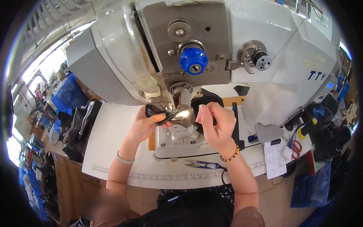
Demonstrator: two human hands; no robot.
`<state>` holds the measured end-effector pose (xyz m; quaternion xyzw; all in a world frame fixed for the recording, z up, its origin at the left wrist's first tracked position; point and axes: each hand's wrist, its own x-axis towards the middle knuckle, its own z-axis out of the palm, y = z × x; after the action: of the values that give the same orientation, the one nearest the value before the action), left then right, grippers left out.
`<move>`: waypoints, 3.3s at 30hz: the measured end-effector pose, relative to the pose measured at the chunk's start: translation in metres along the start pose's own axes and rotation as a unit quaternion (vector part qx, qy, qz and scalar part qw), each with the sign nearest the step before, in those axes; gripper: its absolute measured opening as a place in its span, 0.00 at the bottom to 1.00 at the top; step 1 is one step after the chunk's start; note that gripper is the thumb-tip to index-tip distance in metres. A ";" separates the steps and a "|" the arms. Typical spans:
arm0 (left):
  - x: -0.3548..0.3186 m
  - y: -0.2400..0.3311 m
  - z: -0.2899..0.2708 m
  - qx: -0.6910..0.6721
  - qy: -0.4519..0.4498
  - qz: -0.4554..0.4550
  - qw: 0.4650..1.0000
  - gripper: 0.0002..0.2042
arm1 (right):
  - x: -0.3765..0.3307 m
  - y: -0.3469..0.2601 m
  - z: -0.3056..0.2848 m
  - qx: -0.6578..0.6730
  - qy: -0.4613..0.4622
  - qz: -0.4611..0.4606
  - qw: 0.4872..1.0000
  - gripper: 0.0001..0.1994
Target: The person stitches leather boot pieces together using a sewing machine, guides and rotates the material by hand under the needle, trims excess thread using thread snips, and continues sewing the boot sections together.
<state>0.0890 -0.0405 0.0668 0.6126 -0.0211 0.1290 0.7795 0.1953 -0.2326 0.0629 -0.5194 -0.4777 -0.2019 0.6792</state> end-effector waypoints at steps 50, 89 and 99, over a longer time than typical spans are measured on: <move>0.004 -0.027 0.007 -0.158 0.127 0.041 0.978 0.02 | -0.020 0.041 0.021 -0.177 -0.038 -0.009 0.983 0.14; -0.014 -0.006 0.016 -0.099 0.103 0.026 0.989 0.13 | -0.034 0.051 0.025 -0.171 -0.034 0.049 0.983 0.16; -0.004 -0.009 0.015 -0.081 0.126 0.020 0.988 0.11 | -0.024 0.056 0.021 -0.217 -0.031 0.014 0.975 0.14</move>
<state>0.0887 -0.0571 0.0614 0.5256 0.0551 0.2186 0.8203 0.2179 -0.1978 0.0133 -0.6675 -0.4358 -0.2748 0.5376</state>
